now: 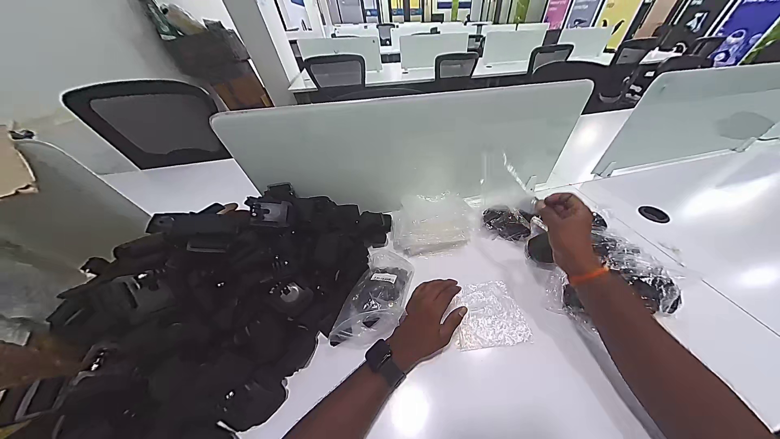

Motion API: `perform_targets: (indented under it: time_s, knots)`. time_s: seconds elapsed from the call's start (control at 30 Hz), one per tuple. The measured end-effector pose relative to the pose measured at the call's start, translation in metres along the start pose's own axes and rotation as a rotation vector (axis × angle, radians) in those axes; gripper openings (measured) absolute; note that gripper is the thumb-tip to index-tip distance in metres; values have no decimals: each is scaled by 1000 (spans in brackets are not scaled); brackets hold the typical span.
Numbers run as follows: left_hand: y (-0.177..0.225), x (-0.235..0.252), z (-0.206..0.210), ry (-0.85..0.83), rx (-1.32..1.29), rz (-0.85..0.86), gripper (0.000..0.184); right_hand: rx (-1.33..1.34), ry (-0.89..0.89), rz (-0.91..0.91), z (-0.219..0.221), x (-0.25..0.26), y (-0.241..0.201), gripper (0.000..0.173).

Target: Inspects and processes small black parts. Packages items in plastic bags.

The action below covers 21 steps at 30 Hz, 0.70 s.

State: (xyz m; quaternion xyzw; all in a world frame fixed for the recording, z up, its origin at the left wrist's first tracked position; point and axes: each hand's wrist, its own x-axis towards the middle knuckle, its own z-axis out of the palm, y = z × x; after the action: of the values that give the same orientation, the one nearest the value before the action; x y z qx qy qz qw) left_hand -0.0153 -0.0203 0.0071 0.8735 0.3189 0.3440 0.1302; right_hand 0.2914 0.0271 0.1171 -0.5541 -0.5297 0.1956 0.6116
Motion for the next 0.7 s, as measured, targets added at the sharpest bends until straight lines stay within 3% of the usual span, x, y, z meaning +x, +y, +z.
perform_targets:
  time_s: [0.1,0.23,0.37,0.57,0.7]
  knots:
    - [3,0,0,41,-156,30,42,202,-144,14,12,-42,2,13]
    - [4,-1,2,127,-316,-60,44,399,-313,5,21,-81,7,13]
    - [0,1,4,154,-398,-127,49,508,-319,27,26,-92,8,11]
    - [3,3,3,217,25,-4,45,725,-327,221,36,-110,7,12]
    - [-4,5,2,331,119,61,20,835,-357,272,37,-113,4,11]
